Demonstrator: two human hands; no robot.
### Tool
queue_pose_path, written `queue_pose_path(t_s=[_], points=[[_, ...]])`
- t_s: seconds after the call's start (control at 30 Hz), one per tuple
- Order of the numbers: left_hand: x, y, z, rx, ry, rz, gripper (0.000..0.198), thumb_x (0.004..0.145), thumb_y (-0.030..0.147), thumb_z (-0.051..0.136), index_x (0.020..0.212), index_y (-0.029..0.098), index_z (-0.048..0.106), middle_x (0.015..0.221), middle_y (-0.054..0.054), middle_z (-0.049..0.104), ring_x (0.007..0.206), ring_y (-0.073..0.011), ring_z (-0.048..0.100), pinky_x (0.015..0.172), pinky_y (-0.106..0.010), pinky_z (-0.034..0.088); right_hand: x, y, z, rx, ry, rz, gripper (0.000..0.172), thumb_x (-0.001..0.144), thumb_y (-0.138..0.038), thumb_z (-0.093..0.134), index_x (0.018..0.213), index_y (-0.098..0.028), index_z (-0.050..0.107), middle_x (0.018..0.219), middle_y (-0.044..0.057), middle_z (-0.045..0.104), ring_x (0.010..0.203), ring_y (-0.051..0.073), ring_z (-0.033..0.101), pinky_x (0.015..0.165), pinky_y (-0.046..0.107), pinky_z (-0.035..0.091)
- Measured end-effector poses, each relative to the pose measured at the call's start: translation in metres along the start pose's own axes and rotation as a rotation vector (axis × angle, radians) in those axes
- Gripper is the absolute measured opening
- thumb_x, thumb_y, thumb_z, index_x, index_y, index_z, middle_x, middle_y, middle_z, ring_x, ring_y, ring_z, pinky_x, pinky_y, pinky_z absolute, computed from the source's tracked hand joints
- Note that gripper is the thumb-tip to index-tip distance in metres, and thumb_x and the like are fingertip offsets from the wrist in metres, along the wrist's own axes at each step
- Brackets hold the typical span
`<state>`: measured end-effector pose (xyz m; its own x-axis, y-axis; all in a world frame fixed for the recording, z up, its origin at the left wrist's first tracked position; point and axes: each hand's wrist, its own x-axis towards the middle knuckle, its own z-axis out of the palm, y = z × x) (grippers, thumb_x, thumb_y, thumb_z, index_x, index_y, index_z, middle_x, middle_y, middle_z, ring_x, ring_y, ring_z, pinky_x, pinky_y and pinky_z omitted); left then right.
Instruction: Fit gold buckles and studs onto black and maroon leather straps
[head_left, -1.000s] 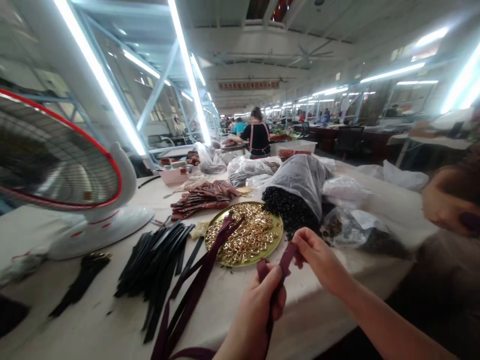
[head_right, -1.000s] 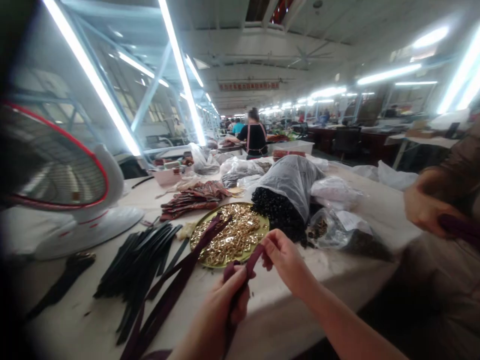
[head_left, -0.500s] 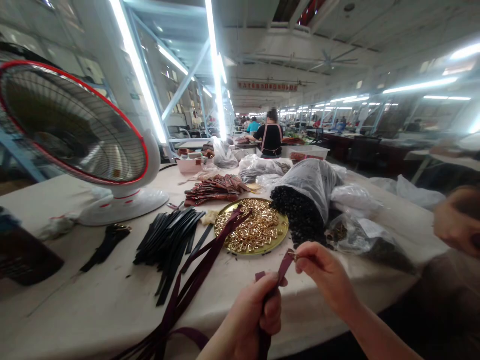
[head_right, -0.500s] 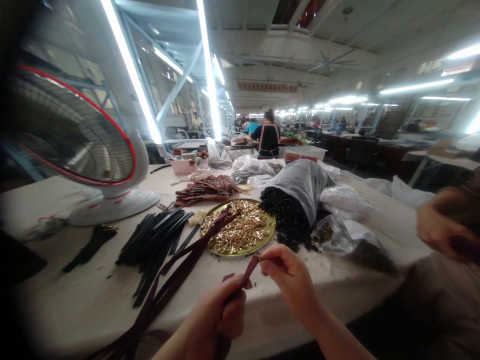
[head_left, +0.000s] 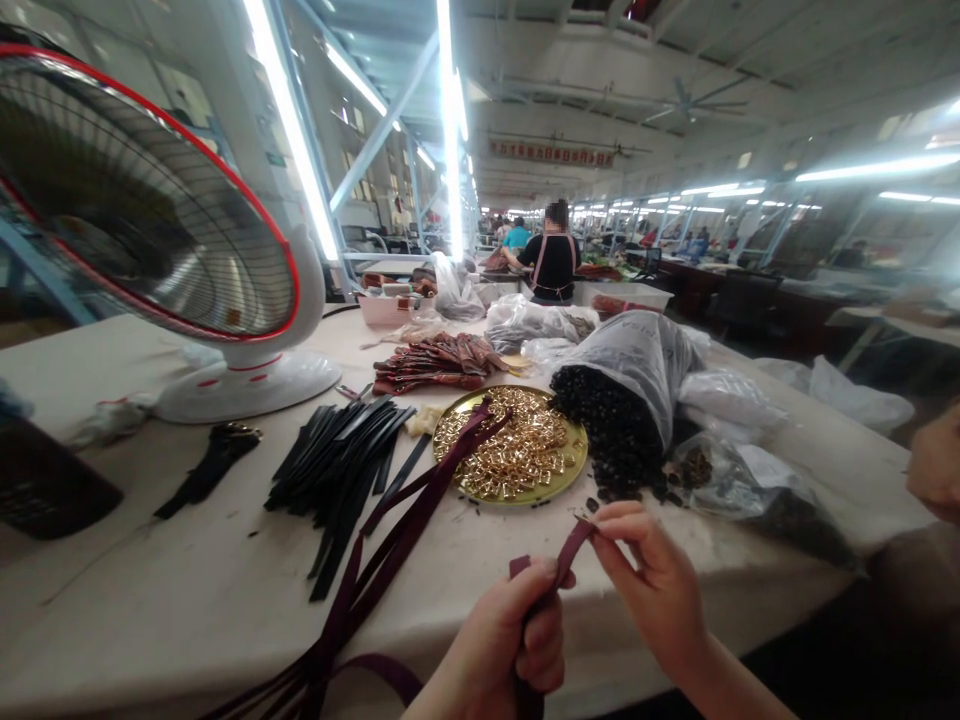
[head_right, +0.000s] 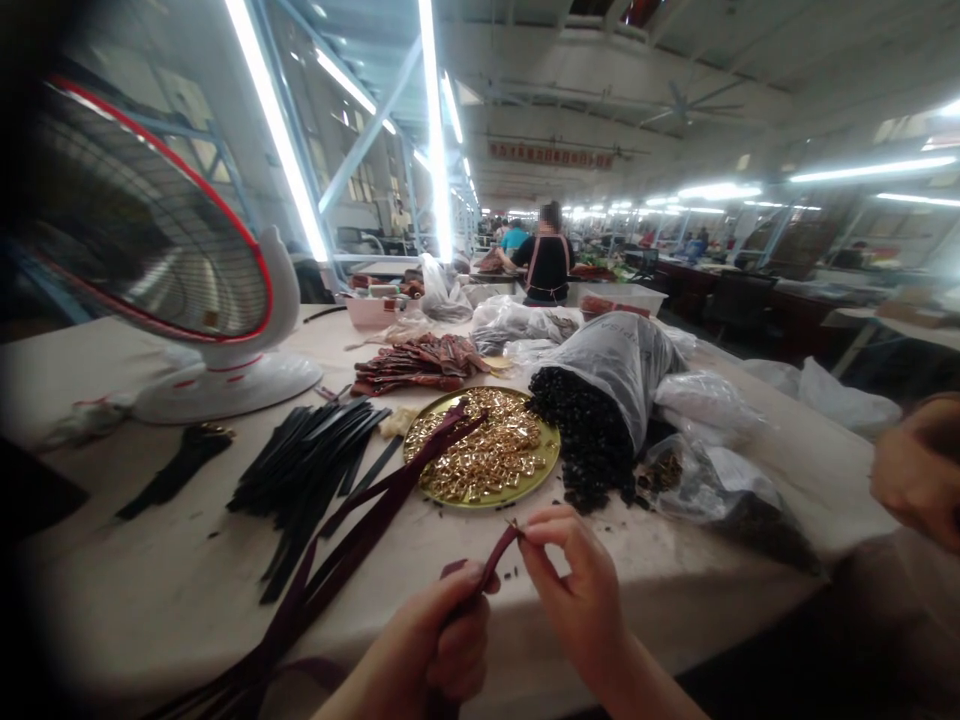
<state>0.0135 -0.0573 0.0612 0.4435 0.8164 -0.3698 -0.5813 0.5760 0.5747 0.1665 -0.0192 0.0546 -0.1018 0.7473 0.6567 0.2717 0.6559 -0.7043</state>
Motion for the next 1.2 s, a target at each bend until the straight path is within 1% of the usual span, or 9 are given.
queue_pose_path(t_s=[0.13,0.23,0.43,0.53,0.67,0.77,0.9,1.0,1.2], points=[[0.003,0.003,-0.006,0.035,0.020,0.018,0.020,0.079,0.038,0.049,0.076,0.018,0.051,0.032,0.010,0.029,0.029,-0.0044,0.016,0.034,-0.019,0.011,-0.008,0.005,0.004,-0.015,-0.053,-0.062,0.026,0.078,-0.005,0.054,0.090,-0.027,0.053,0.092,0.003,0.058,0.088,0.018,0.056,0.075,0.030,0.045],[0.005,0.006,-0.007,0.119,0.046,0.069,0.025,0.080,0.042,0.048,0.071,0.019,0.048,0.031,0.010,0.030,0.029,-0.0051,0.018,0.034,-0.020,0.013,-0.011,0.007,0.005,0.017,-0.224,-0.117,0.026,0.078,-0.008,0.055,0.093,-0.029,0.056,0.087,0.002,0.060,0.082,0.018,0.057,0.073,0.029,0.046],[-0.008,0.015,0.001,0.497,0.069,0.088,0.029,0.082,0.046,0.047,0.076,0.018,0.048,0.039,0.009,0.034,0.034,-0.0051,0.025,0.037,-0.018,0.014,-0.002,-0.003,0.001,0.298,-0.427,0.327,0.026,0.089,-0.032,0.042,0.110,-0.026,0.056,0.123,0.008,0.050,0.110,0.024,0.048,0.094,0.039,0.038],[-0.014,0.016,0.009,0.721,0.042,0.191,0.030,0.085,0.044,0.042,0.081,0.016,0.053,0.051,0.003,0.047,0.045,-0.0081,0.041,0.045,-0.018,0.031,0.002,-0.015,0.000,0.552,-0.495,0.417,0.022,0.083,-0.042,0.052,0.093,-0.025,0.062,0.119,0.008,0.052,0.102,0.024,0.054,0.086,0.038,0.044],[-0.012,0.020,0.008,1.226,0.404,0.482,0.029,0.087,0.029,0.038,0.104,0.017,0.058,0.097,-0.012,0.063,0.090,-0.0227,0.057,0.079,-0.033,0.040,0.005,-0.023,0.001,0.788,-0.399,0.543,0.024,0.085,-0.042,0.050,0.077,-0.021,0.058,0.064,0.001,0.058,0.070,0.015,0.057,0.079,0.034,0.044],[-0.012,0.027,0.002,1.729,0.593,0.482,0.042,0.085,0.031,0.040,0.125,0.022,0.049,0.094,-0.016,0.065,0.081,-0.0301,0.060,0.071,-0.039,0.042,0.008,-0.025,0.006,0.892,-0.455,0.745,0.029,0.086,-0.045,0.048,0.077,-0.018,0.053,0.050,-0.006,0.043,0.047,0.008,0.043,0.055,0.023,0.041],[-0.017,0.031,-0.003,2.176,0.438,0.591,0.052,0.086,0.027,0.039,0.137,0.027,0.029,0.087,-0.013,0.065,0.074,-0.0270,0.061,0.065,-0.034,0.043,0.010,-0.028,0.010,1.007,-0.490,0.859,0.031,0.080,-0.046,0.057,0.073,-0.017,0.046,0.051,-0.008,0.035,0.039,0.003,0.025,0.038,0.016,0.020],[-0.023,0.032,-0.003,2.336,0.457,0.473,0.056,0.084,0.013,0.036,0.137,0.027,0.027,0.081,-0.010,0.064,0.069,-0.0244,0.061,0.061,-0.032,0.044,0.005,-0.033,0.006,1.006,-0.517,0.862,0.031,0.078,-0.044,0.060,0.075,-0.017,0.046,0.051,-0.009,0.036,0.038,0.002,0.022,0.037,0.017,0.013],[-0.034,0.024,0.012,2.088,0.383,0.444,0.059,0.076,0.002,0.034,0.132,0.020,0.037,0.114,-0.012,0.055,0.094,-0.0218,0.058,0.079,-0.032,0.046,-0.011,-0.043,0.002,0.984,-0.450,0.839,0.033,0.076,-0.045,0.061,0.075,-0.015,0.049,0.056,-0.005,0.048,0.038,0.001,0.029,0.037,0.017,0.014]])
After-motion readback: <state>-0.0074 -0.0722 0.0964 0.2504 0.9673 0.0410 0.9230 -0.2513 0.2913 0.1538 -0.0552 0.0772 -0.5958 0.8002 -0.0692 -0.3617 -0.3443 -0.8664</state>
